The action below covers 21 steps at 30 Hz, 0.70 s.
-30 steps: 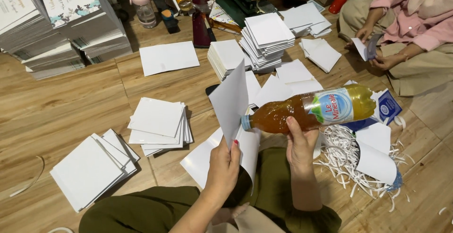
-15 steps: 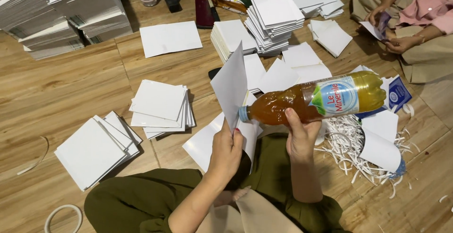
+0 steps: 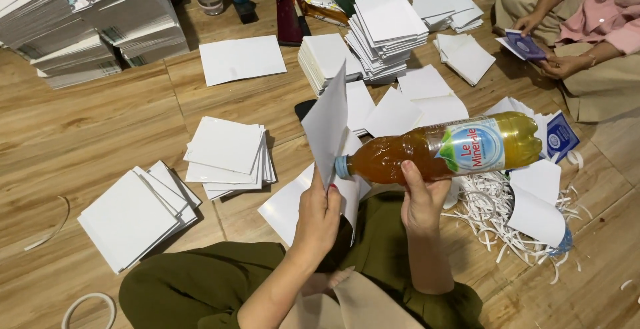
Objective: A person folds paper cards and uses a plastic bottle filled with liquid as a roller to press and flatten the creases.
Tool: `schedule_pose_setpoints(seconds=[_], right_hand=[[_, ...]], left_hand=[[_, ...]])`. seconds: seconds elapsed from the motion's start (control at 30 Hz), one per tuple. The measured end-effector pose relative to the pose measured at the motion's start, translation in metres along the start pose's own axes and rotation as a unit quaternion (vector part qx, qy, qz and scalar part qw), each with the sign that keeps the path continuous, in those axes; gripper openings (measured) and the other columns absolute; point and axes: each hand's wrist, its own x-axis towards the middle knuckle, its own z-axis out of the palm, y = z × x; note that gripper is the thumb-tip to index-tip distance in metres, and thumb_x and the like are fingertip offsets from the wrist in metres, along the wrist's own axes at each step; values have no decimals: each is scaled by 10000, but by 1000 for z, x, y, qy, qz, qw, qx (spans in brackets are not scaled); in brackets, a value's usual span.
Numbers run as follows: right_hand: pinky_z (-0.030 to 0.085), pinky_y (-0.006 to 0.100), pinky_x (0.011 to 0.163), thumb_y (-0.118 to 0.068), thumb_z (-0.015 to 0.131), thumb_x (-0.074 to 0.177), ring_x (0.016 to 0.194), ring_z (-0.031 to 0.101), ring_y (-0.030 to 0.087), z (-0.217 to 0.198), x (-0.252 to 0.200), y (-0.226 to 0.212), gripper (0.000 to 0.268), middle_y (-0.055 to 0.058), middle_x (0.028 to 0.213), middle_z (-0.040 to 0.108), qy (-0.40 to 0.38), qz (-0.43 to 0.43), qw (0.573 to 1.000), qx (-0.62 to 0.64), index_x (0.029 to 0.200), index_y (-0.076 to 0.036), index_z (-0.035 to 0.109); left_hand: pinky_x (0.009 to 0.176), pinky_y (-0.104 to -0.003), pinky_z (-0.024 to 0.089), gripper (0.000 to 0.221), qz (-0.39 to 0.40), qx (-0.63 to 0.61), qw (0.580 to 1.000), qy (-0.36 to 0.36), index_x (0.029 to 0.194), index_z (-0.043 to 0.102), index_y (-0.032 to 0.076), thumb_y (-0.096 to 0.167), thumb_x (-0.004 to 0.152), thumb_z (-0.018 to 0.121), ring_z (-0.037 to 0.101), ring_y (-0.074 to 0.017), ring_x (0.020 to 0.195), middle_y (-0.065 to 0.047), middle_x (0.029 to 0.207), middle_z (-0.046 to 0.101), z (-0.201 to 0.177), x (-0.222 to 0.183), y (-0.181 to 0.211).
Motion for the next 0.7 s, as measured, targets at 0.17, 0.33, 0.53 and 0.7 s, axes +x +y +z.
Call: schedule_pose_setpoints(seconds=[0.17,0.33,0.53,0.7], right_hand=[[525,215,728,3,680,748,814,555,69,-14,17,17,330,17,881,570,22,-19,1000,-10,1035,-59,529],[534,220,732,-19,687,753,822,557,88,-4,13,1,339,26,902,566,17,-28,999,-17,1042,-64,517],[563,284,694,36,663,739,793,583,111,1,-1,-6,324,45,851,561,13,0,1000,2,1020,-47,527],[570,259,673,-20,683,758,784,599,111,6,8,-3,309,32,871,578,36,-3,999,11,1019,-69,526]], left_hand=[[657,-378,410,560,4,-46,999,-28,1362,246,-22,43,809,304,486,-238,749,-179,910,529,4,-3,-15],[400,-261,347,510,0,-48,999,-17,1302,340,-13,21,793,329,382,-131,414,-75,520,517,0,-4,4],[800,-496,440,518,17,-73,997,-25,1350,251,-70,39,846,292,555,-316,978,-288,1194,508,8,-5,-28],[791,-465,453,513,12,-98,995,-22,1346,274,-62,44,844,288,535,-218,912,-253,1179,541,6,-7,-26]])
